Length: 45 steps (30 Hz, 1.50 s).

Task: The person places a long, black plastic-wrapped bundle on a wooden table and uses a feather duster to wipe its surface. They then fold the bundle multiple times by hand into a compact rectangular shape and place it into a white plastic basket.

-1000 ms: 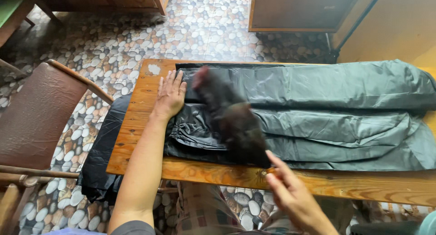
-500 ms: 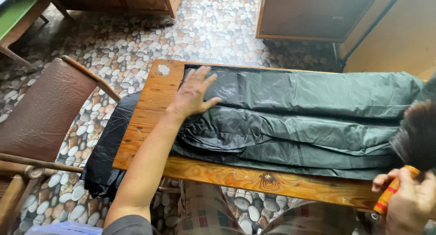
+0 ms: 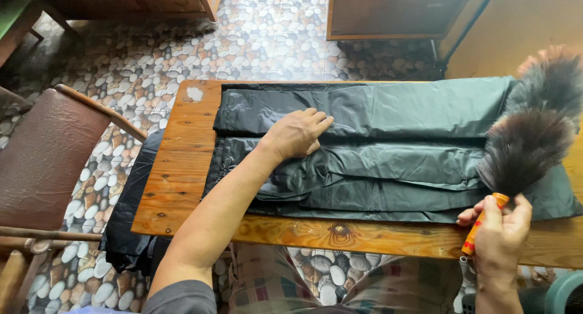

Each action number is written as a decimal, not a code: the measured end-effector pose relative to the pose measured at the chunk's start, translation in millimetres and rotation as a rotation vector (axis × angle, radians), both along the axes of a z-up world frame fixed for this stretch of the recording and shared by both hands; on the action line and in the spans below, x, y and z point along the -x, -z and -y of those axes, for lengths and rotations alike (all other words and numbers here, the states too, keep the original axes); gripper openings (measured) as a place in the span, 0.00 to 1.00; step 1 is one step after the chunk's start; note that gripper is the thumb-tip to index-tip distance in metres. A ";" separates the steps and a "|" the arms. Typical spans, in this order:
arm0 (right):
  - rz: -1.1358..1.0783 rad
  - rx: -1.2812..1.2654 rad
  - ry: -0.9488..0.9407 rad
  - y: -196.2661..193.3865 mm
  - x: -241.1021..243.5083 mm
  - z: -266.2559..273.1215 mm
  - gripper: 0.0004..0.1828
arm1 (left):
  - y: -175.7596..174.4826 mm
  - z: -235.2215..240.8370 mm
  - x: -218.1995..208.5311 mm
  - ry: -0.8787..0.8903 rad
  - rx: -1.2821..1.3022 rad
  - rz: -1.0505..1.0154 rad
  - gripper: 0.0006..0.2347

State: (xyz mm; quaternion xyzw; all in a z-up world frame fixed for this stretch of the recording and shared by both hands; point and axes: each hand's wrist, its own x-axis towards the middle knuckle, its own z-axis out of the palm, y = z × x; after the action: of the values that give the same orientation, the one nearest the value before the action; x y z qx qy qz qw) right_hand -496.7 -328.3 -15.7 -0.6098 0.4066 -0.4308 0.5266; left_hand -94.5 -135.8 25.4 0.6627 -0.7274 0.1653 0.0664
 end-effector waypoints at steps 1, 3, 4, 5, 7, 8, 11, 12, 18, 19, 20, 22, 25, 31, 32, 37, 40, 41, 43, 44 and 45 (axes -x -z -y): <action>-0.023 -0.010 0.003 -9.4 -3.9 -6.2 0.23 | 2.3 0.9 2.2 -0.049 -0.030 0.084 0.28; -0.012 -0.009 0.001 -2.0 -2.2 -1.6 0.24 | 1.5 1.1 4.7 -0.060 0.004 0.085 0.26; -0.003 -0.003 -0.004 1.7 -1.6 0.3 0.24 | 0.9 0.9 5.7 -0.075 0.042 0.084 0.24; 0.000 -0.006 -0.002 -0.6 -1.7 -1.4 0.24 | 0.4 1.7 7.1 -0.073 0.040 0.087 0.24; -0.002 -0.015 -0.010 -6.5 -3.2 -4.2 0.24 | -0.7 1.9 9.3 -0.121 0.073 0.213 0.24; 0.001 -0.013 -0.012 -7.0 -3.2 -3.9 0.24 | 2.2 5.2 10.5 -0.123 0.074 0.215 0.24; -0.018 -0.023 -0.021 -7.7 -2.4 -4.4 0.25 | 10.1 10.1 13.7 -0.082 0.263 0.261 0.07; -0.032 -0.027 -0.026 -7.5 -2.0 -3.9 0.26 | 10.9 11.1 13.4 -0.080 0.280 0.249 0.04; -0.089 0.056 -0.096 -72.8 6.0 -37.3 0.11 | -8.8 27.5 -1.6 -0.142 0.237 0.043 0.06; -0.136 0.123 -0.146 -90.5 8.6 -47.8 0.09 | -12.7 30.7 -4.5 -0.171 0.207 -0.058 0.05; -0.142 0.122 -0.144 -108.6 9.7 -47.8 0.09 | -17.9 34.5 -10.5 -0.169 0.207 -0.064 0.05; -0.634 0.106 -0.086 -145.6 12.1 -48.9 0.18 | -31.4 42.9 -22.8 -0.204 0.130 -0.202 0.05; -0.506 0.501 -0.183 -106.5 52.7 -3.7 0.21 | -56.5 52.4 -34.0 -0.344 -0.085 -0.314 0.08; -0.841 0.359 -0.570 -104.9 58.6 -24.6 0.27 | -96.2 62.1 -43.5 -0.377 -0.249 -0.500 0.09; -0.844 0.362 -0.572 -86.8 52.0 -27.7 0.27 | -100.6 60.6 -43.2 -0.379 -0.246 -0.503 0.09; -0.855 0.486 -0.818 -17.9 49.9 -33.1 0.26 | -111.3 58.9 -38.3 -0.375 -0.272 -0.510 0.09; -1.402 0.268 -0.308 -41.1 75.3 -27.1 0.21 | -101.2 62.8 -44.9 -0.311 -0.224 -0.468 0.08; -1.407 0.276 -0.322 -32.2 83.9 -25.3 0.21 | -97.5 63.5 -47.0 -0.324 -0.223 -0.477 0.08; -1.526 0.272 -0.032 -13.3 102.3 -22.5 0.31 | -91.8 68.6 -50.9 -0.272 -0.176 -0.441 0.08; -1.527 0.274 -0.038 -15.9 90.8 -44.6 0.31 | -90.2 66.3 -50.4 -0.277 -0.178 -0.444 0.08; -1.467 0.325 -0.045 -18.3 79.2 -67.1 0.31 | -90.6 65.5 -49.7 -0.281 -0.180 -0.457 0.08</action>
State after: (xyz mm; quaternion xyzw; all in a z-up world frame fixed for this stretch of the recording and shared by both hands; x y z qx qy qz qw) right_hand -575.9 -261.2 2.6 -0.8187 0.5718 0.0424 0.0324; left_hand -44.8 -201.3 116.0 0.7804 -0.6063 -0.0461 0.1459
